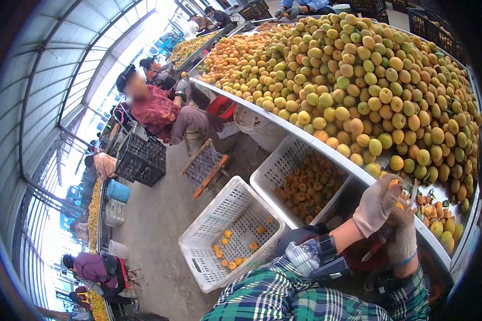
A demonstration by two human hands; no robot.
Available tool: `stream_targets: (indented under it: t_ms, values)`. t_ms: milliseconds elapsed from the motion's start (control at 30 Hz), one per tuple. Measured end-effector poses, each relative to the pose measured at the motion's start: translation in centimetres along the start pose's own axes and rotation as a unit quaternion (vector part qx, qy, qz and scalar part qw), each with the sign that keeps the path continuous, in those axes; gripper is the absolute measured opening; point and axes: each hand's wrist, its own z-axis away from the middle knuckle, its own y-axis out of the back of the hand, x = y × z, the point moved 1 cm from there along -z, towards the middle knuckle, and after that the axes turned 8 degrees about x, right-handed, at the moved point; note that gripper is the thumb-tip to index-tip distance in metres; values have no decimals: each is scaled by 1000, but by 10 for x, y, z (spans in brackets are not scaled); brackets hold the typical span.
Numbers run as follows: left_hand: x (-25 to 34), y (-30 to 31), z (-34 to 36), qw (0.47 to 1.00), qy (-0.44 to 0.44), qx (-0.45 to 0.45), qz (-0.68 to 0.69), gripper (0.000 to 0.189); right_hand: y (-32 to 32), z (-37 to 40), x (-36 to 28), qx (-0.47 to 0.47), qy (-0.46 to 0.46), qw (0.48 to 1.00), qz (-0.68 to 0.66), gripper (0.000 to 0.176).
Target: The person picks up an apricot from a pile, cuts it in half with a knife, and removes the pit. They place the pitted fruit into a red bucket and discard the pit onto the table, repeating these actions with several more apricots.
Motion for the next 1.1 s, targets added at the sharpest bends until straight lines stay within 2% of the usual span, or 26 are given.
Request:
stream_targets:
  t_ms: [67,133,167,233,267,300,333,367,433,467,533,567,633,700,733,767,800,833,900,933,967,1000,1033,1067,1100]
  values:
    - [-10,-3,0,1000,-1,19,8,33,0,0,-1,0,20,1000,-12,22]
    - [-15,-4,-2,999,-2,39,16,34,5,1,-4,-42,19,999,-1,18]
    - [-19,-5,-2,996,33,59,53,36,2,6,-8,-42,19,999,0,18]
    - [-23,-4,-4,991,68,79,90,38,-9,20,-19,-28,109,992,58,16]
    - [-26,-3,-6,985,96,93,110,41,-7,19,-20,-28,109,992,58,16]
    - [-24,-2,-8,978,124,107,130,43,-4,18,-21,-27,170,979,109,16]
    - [-17,-7,-5,936,211,130,250,38,-3,17,-23,-26,231,959,161,18]
    - [-20,-10,-4,936,211,129,250,38,-2,17,-23,-25,231,959,160,18]
    - [-26,-17,-3,850,283,95,434,30,-3,18,-24,-22,312,925,217,21]
    - [-29,-19,-2,850,284,94,434,30,-2,16,-23,-20,312,925,217,21]
    - [-31,-25,2,797,340,93,490,23,-1,12,-19,-7,355,902,246,26]
    - [-35,-24,6,788,371,107,479,24,-2,11,-18,-5,404,867,292,27]
    - [-70,-24,5,796,356,113,477,29,-2,11,-18,9,487,766,419,37]
    - [-22,-13,9,837,299,39,458,34,-19,23,-24,-4,479,780,402,44]
    - [-32,-11,10,740,317,-79,588,40,-15,24,-23,10,463,771,438,44]
    - [-45,-10,12,797,311,-86,510,43,-10,25,-24,-15,439,787,433,41]
    - [-42,-6,16,758,347,-98,544,42,-3,24,-14,-21,410,824,391,37]
    - [-17,-16,10,792,424,71,434,42,-2,29,-23,-31,425,819,386,32]
    - [-22,-11,10,746,398,10,534,42,1,29,-37,-70,299,878,368,29]
    - [-15,-14,2,749,388,-1,537,42,-1,28,-43,-83,304,892,323,25]
    - [-10,-16,0,749,407,33,522,41,-2,29,-49,-81,309,891,324,25]
    - [-10,-17,6,743,432,74,505,41,-4,33,-53,-65,261,925,267,24]
    - [-11,-14,7,754,400,42,520,37,-4,35,-52,-47,206,955,208,23]
    - [-11,-13,9,753,405,53,516,35,3,25,-45,-57,296,927,224,23]
    - [-11,-12,11,753,408,64,512,33,4,24,-43,-57,290,929,225,23]
